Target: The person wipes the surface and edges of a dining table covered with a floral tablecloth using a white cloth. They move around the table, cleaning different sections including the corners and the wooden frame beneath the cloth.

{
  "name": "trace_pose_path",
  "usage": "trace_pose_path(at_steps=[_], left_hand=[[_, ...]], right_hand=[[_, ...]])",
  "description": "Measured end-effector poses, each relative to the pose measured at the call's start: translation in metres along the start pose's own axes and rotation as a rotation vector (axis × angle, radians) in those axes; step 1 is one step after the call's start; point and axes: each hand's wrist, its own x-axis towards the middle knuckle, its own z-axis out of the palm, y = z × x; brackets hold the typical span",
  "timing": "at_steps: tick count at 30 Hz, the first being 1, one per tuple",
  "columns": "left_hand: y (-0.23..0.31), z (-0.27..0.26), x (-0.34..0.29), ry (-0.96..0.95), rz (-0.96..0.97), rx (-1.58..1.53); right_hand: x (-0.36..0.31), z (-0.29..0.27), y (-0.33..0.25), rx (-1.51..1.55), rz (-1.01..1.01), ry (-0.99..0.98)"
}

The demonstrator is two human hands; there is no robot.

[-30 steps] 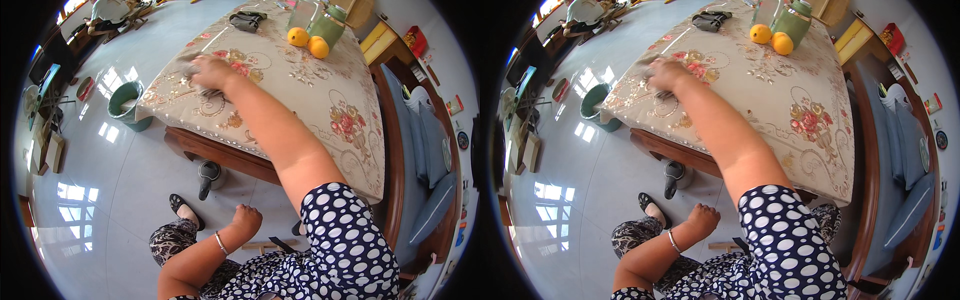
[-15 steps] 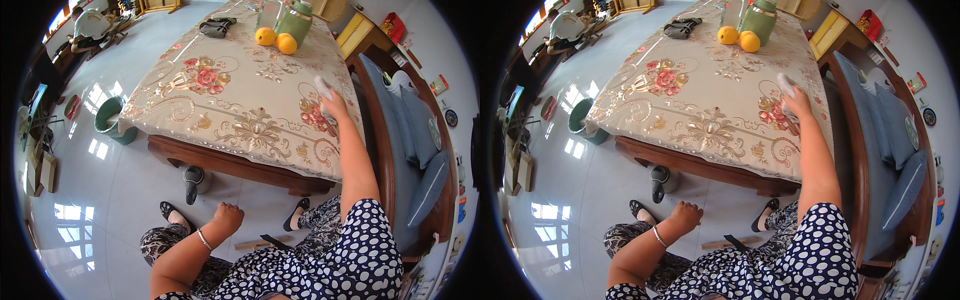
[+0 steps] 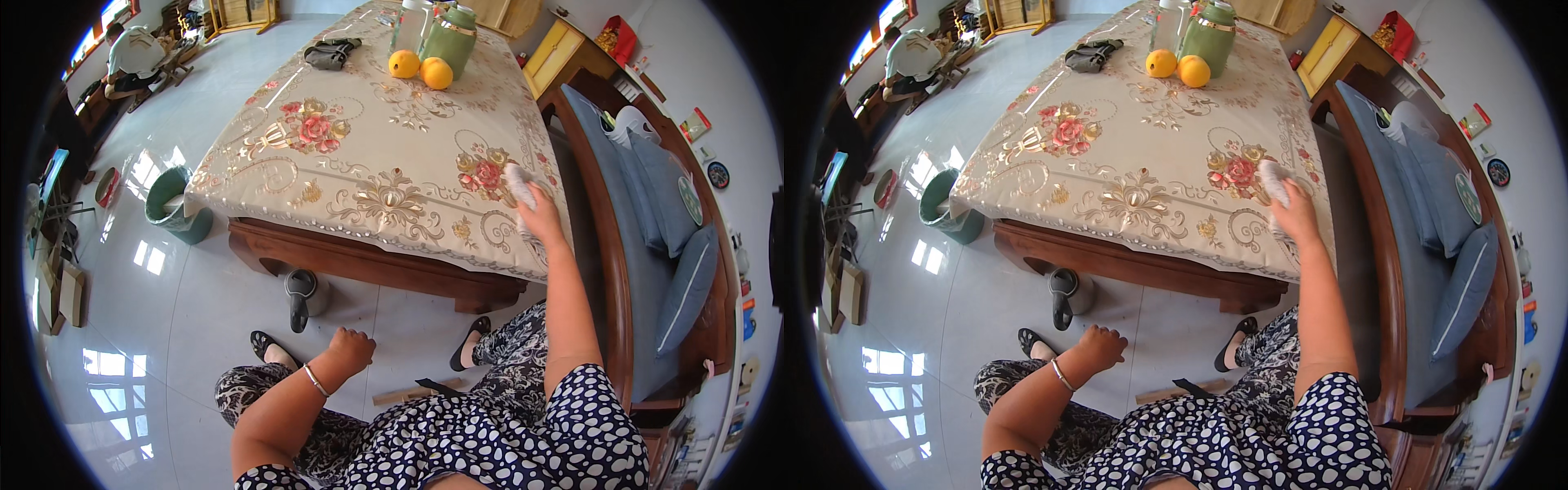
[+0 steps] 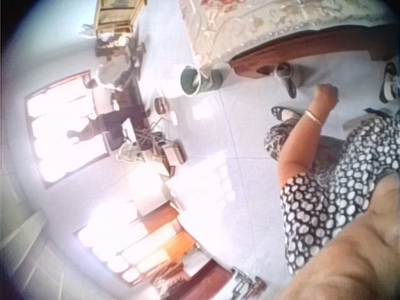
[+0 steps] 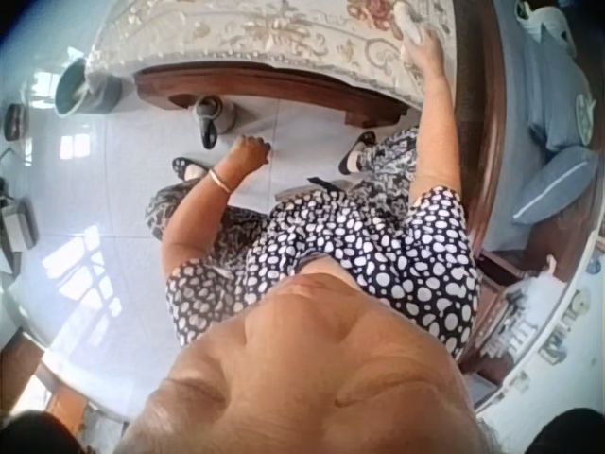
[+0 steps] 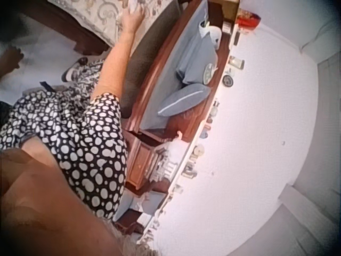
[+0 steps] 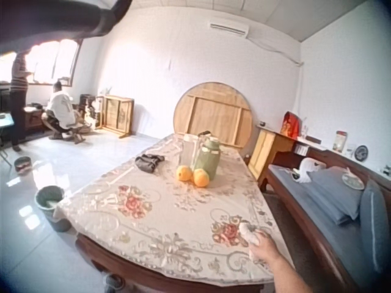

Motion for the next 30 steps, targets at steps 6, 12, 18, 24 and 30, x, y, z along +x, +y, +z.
trace_pose_path(at_steps=[6,12,18,24,30], left_hand=[[0.001,-0.008,-0.007,0.026,0.020,-0.028],[0.004,-0.018,-0.008,0.026,0.036,-0.055],[0.004,-0.018,-0.006,-0.006,-0.006,-0.060],[-0.004,-0.022,0.000,-0.008,-0.033,-0.067],[-0.008,-0.024,-0.001,-0.020,-0.038,-0.061]], right_hand=[[0.026,0.048,-0.111,0.087,-0.234,-0.084],[0.063,0.099,-0.224,0.072,-0.399,-0.122],[0.068,0.146,-0.344,0.119,-0.574,-0.304],[0.066,0.151,-0.381,0.168,-0.742,-0.396],[0.094,0.130,-0.295,0.222,-0.518,-0.286]])
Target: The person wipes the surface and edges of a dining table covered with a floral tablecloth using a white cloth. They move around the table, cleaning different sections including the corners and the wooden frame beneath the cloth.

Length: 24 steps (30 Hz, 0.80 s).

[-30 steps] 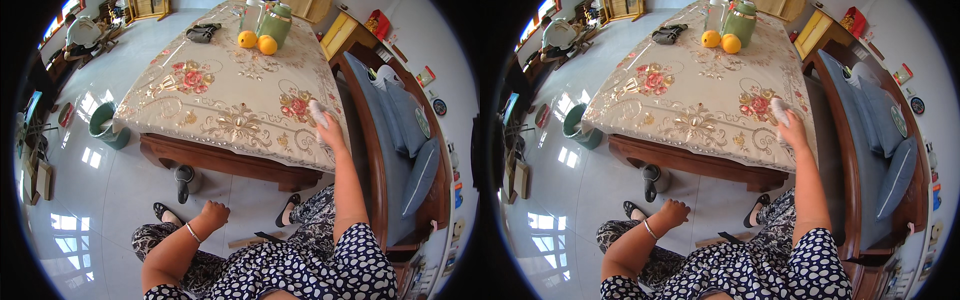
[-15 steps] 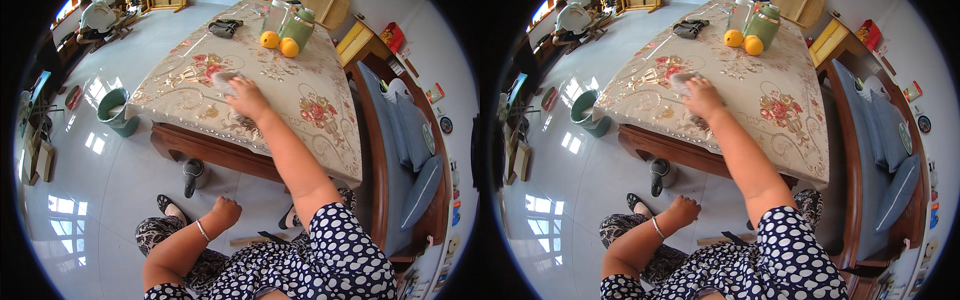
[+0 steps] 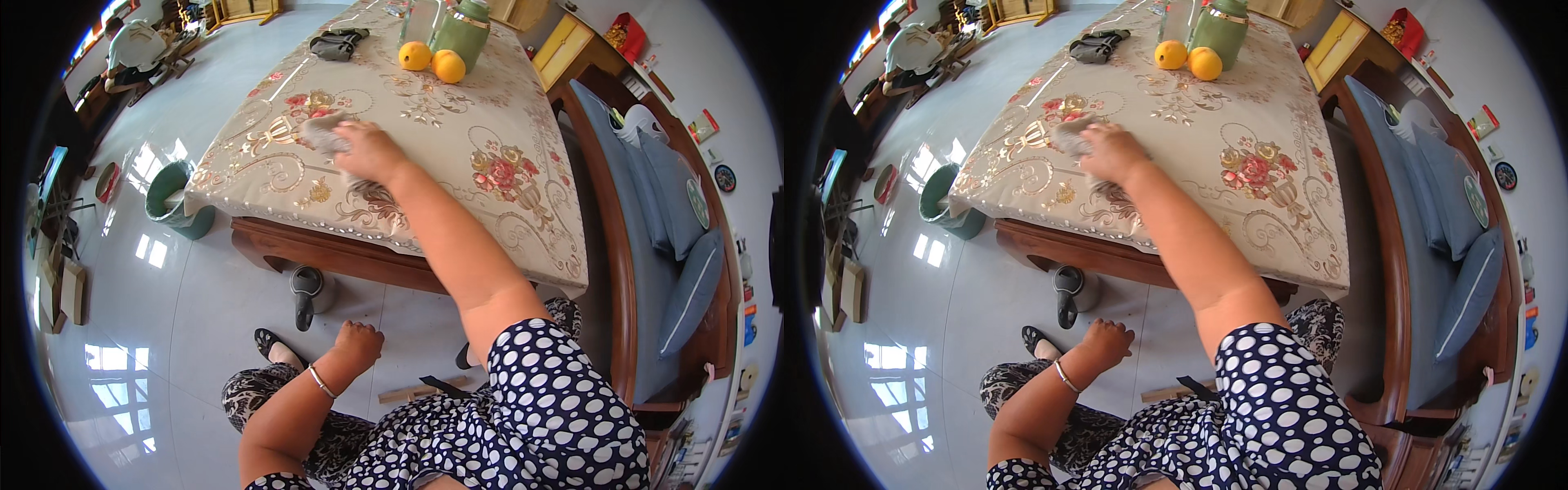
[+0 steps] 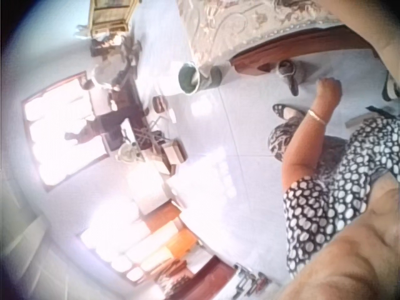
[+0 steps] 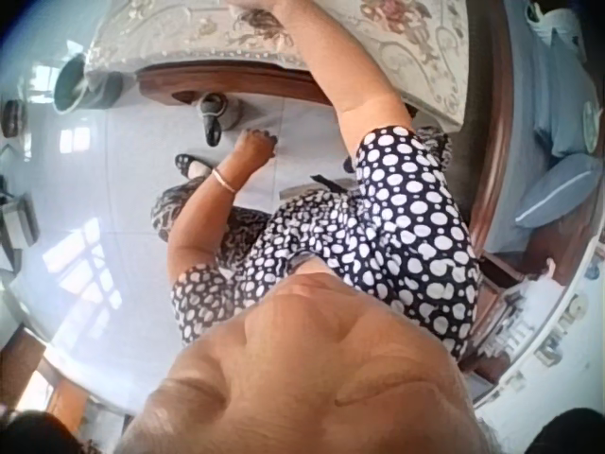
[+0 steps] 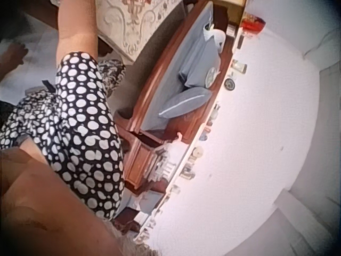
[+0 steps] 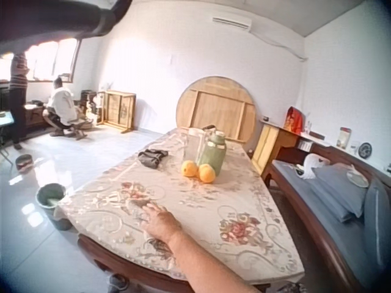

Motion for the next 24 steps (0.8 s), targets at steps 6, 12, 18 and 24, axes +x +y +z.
trace_pose_path(at_steps=[6,12,18,24], left_hand=[[-0.001,0.003,0.000,0.011,0.008,0.017],[-0.002,0.007,-0.001,0.023,0.017,0.029],[-0.003,0.014,-0.003,0.022,0.023,0.031],[-0.002,0.019,-0.009,0.048,0.022,0.054]], right_hand=[[-0.086,-0.054,0.091,-0.072,0.218,0.201],[-0.212,-0.123,0.165,-0.151,0.531,0.283],[-0.333,-0.168,0.180,-0.268,0.737,0.328],[-0.326,-0.161,0.188,-0.310,0.743,0.319]])
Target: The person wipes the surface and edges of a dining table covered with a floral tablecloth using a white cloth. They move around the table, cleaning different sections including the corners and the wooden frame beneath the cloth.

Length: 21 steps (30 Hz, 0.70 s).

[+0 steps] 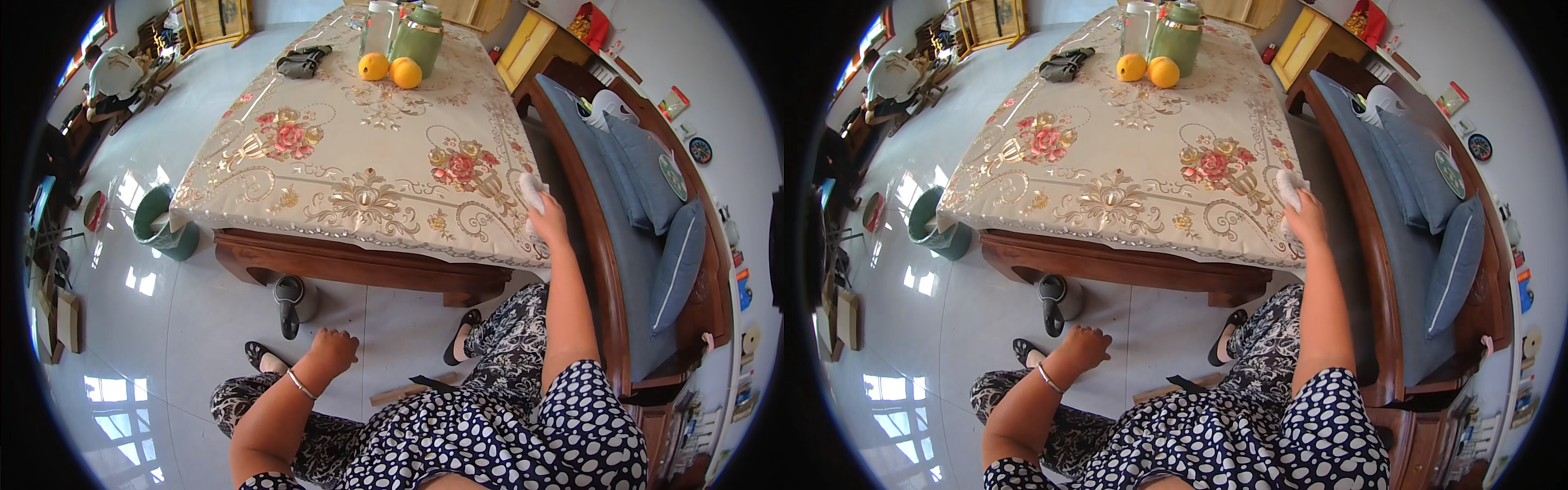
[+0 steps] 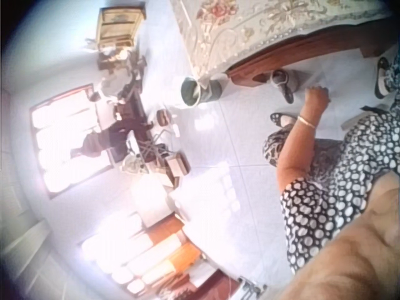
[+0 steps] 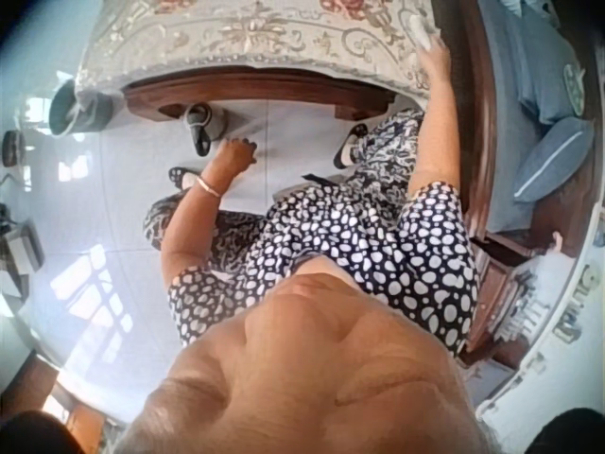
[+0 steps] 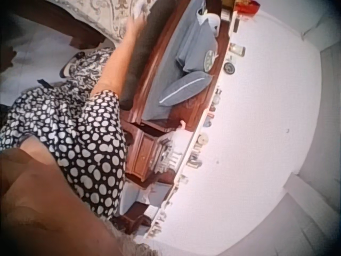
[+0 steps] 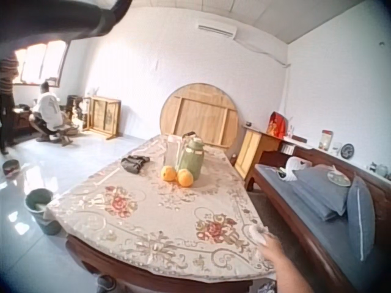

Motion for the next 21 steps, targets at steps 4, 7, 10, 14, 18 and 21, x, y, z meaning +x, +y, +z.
trace_pose_path(at_steps=[4,7,10,14,18,21], left_hand=[[0.005,-0.003,-0.003,-0.008,0.007,-0.004],[0.008,-0.008,-0.004,-0.003,0.009,-0.016],[0.007,-0.008,-0.007,0.006,-0.001,-0.033],[0.011,-0.013,0.001,-0.005,0.006,-0.043],[0.011,-0.011,0.006,-0.014,0.008,-0.057],[0.008,-0.011,0.007,-0.036,0.004,-0.076]], right_hand=[[0.050,0.029,-0.029,-0.021,-0.055,-0.015],[0.085,0.055,-0.062,-0.013,-0.091,-0.024],[0.108,0.088,-0.131,0.082,-0.169,-0.067],[0.118,0.129,-0.233,0.132,-0.444,-0.069],[0.100,0.152,-0.348,0.185,-0.687,-0.140],[0.073,0.156,-0.420,0.235,-0.835,-0.304]])
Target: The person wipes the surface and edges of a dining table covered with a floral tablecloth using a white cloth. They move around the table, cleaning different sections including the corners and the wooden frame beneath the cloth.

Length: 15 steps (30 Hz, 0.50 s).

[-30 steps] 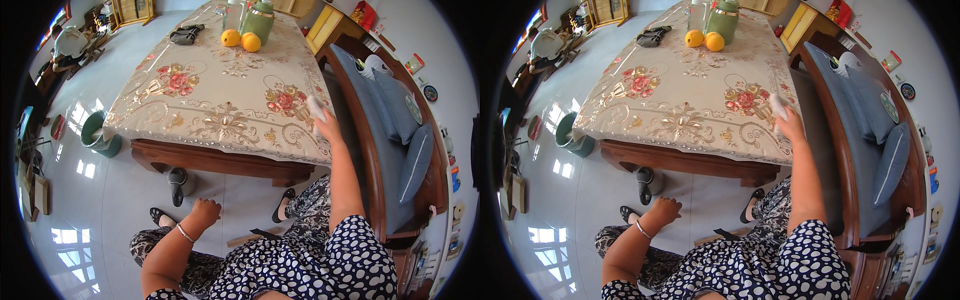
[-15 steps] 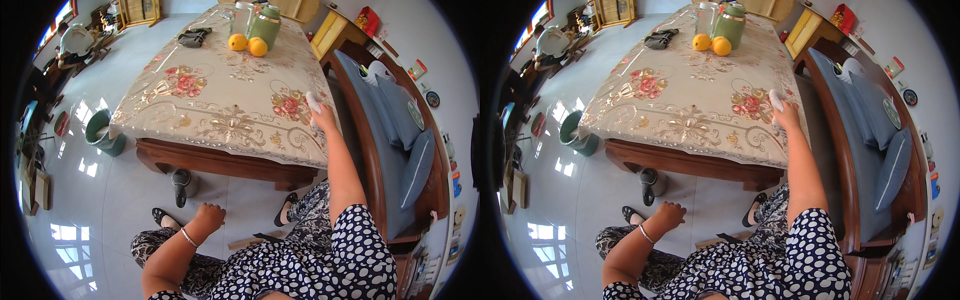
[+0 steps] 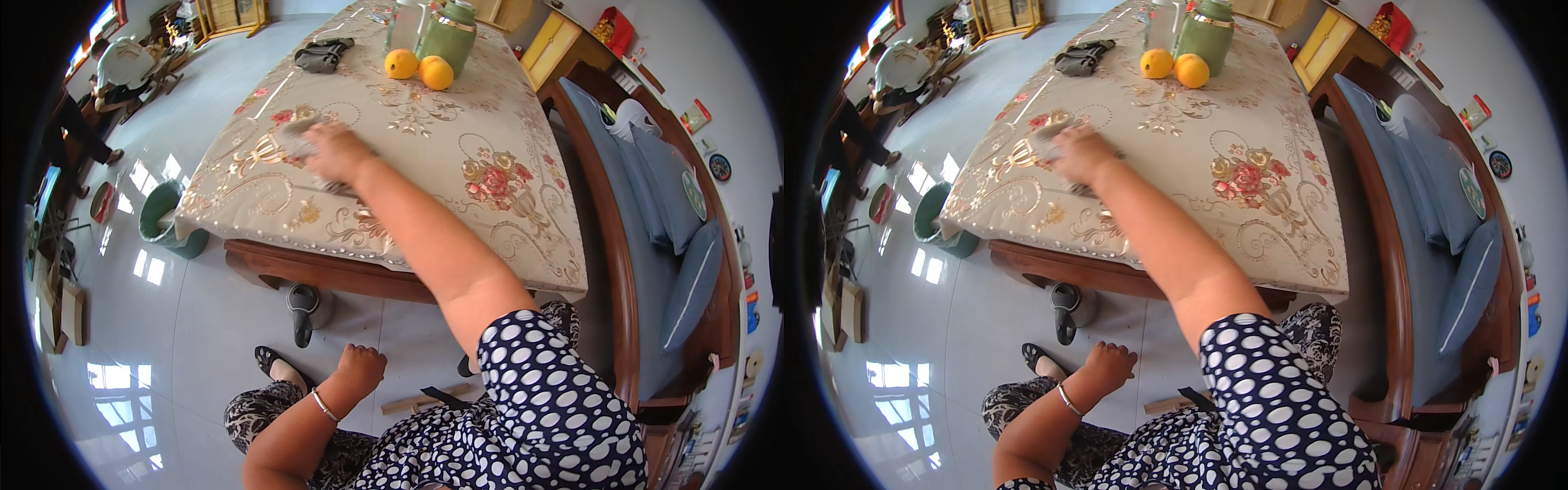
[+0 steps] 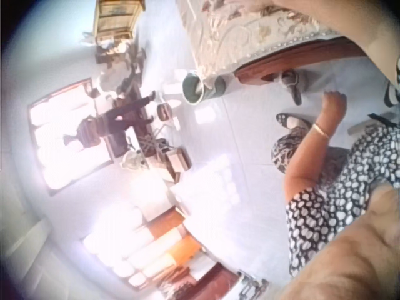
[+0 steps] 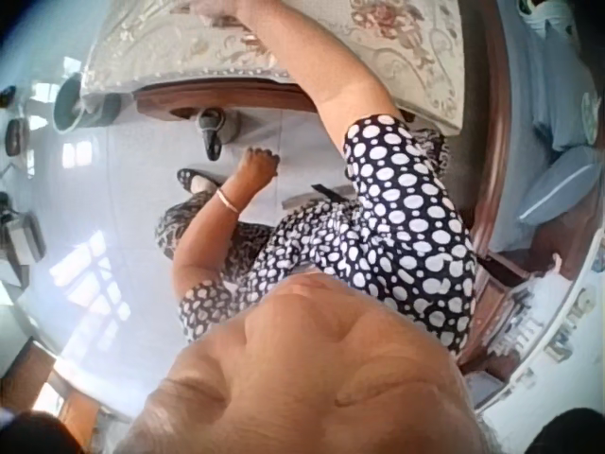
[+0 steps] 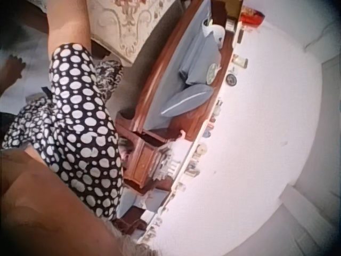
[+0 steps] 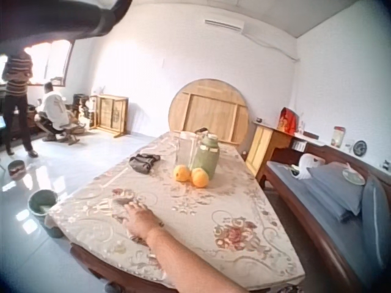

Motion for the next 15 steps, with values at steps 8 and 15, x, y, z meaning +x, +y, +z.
trace_pose_path(at_steps=[8,15], left_hand=[[-0.003,-0.011,0.015,0.028,-0.002,0.008],[-0.003,-0.005,0.016,0.058,0.030,0.036]], right_hand=[[-0.020,-0.011,0.069,0.029,0.061,0.106],[-0.127,-0.072,0.189,-0.093,0.432,0.268]])
